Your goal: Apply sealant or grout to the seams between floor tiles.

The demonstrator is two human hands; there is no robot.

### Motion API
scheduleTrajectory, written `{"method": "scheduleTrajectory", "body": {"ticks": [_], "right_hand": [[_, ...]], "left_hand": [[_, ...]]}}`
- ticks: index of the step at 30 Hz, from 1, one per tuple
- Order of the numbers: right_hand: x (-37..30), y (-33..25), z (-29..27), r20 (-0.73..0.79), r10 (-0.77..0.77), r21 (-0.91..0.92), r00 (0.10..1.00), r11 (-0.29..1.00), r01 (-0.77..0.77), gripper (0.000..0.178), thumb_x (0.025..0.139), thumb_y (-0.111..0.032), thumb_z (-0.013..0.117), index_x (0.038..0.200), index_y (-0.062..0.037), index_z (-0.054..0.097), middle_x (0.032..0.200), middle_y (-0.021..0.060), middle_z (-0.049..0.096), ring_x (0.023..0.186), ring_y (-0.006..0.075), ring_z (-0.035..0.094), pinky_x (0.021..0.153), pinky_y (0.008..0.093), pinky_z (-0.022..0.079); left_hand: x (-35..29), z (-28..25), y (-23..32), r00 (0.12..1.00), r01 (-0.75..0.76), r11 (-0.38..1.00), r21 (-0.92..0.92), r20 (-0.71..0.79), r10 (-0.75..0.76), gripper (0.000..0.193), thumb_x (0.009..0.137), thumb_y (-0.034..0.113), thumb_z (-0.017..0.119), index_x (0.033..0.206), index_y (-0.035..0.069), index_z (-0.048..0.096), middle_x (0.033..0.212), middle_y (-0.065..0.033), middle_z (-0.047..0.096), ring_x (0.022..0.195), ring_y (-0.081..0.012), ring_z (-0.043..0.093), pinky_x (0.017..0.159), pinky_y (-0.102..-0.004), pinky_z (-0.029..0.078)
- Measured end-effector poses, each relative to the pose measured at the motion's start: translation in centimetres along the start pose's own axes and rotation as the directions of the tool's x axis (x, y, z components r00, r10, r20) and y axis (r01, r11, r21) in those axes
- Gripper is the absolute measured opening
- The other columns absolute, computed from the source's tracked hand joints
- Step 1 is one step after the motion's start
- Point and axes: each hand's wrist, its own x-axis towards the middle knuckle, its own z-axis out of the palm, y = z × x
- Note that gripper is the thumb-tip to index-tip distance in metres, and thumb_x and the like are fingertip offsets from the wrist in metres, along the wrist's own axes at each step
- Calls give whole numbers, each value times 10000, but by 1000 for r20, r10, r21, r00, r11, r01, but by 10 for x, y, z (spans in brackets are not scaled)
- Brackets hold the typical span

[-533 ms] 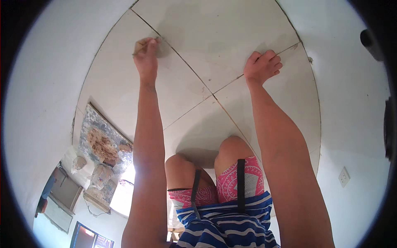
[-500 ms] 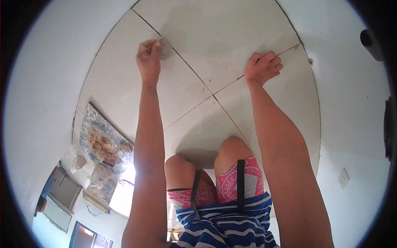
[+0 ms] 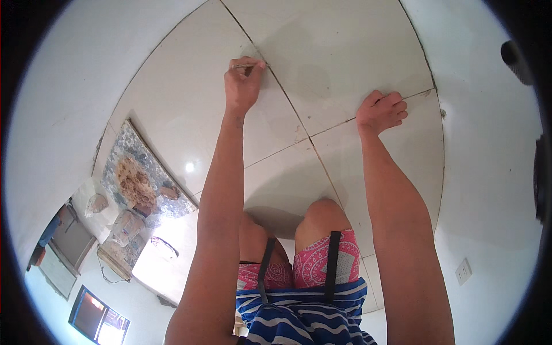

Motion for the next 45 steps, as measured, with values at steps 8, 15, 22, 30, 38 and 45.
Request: {"method": "scheduleTrajectory", "body": {"ticks": [8, 15, 22, 30, 38, 45], "right_hand": [[-1, -4, -1, 7, -4, 6, 1000, 1000, 4, 324, 874, -303, 435, 1031, -20, 449, 1090, 181, 441, 983, 340, 421, 842, 481, 362], [0, -3, 0, -21, -17, -11, 1000, 1000, 17, 314, 859, -298, 448, 1014, -25, 444, 1071, 179, 438, 965, 333, 419, 827, 474, 358], [0, -1, 1, -54, -41, -13, 998, 999, 40, 296, 854, -293, 448, 993, -31, 440, 1053, 175, 444, 959, 326, 417, 822, 473, 357], [1, -3, 2, -40, -14, 12, 999, 1000, 14, 274, 840, -266, 473, 981, -33, 440, 1051, 172, 443, 942, 330, 426, 817, 469, 359], [0, -1, 2, -62, -22, 7, 998, 1000, 23, 256, 837, -257, 480, 959, -34, 453, 1023, 165, 441, 925, 324, 424, 798, 467, 359], [-2, -6, -1, -14, -13, -18, 1000, 1000, 13, 269, 842, -256, 480, 992, -34, 454, 1040, 166, 437, 947, 321, 417, 808, 466, 356]], "left_hand": [[12, -1, -5, 975, -77, 996, 38, -205, 83, 123, 868, 147, 693, 898, 30, 712, 794, -105, 659, 771, -208, 593, 700, -328, 474], [14, -6, 1, 986, 122, 992, 17, -118, -119, 142, 868, 156, 693, 868, 14, 708, 807, -123, 673, 707, -226, 612, 681, -333, 487], [9, -1, -2, 990, -41, 999, 26, -132, 44, 166, 874, 163, 682, 855, -2, 697, 824, -110, 679, 728, -185, 619, 696, -309, 490], [23, 3, 7, 968, 64, 967, -246, -220, -120, 188, 959, 195, 628, 996, 12, 651, 861, -53, 699, 774, -104, 584, 733, -237, 450], [18, 10, 14, 967, -124, 972, -199, -245, 73, 221, 1017, 136, 497, 1151, 27, 635, 934, -66, 702, 938, -167, 591, 916, -315, 436], [-38, 16, 6, 890, -406, 804, 435, -11, 456, 261, 956, 65, 545, 1194, 55, 651, 1171, -133, 672, 1196, -361, 574, 1048, -469, 407]]}}
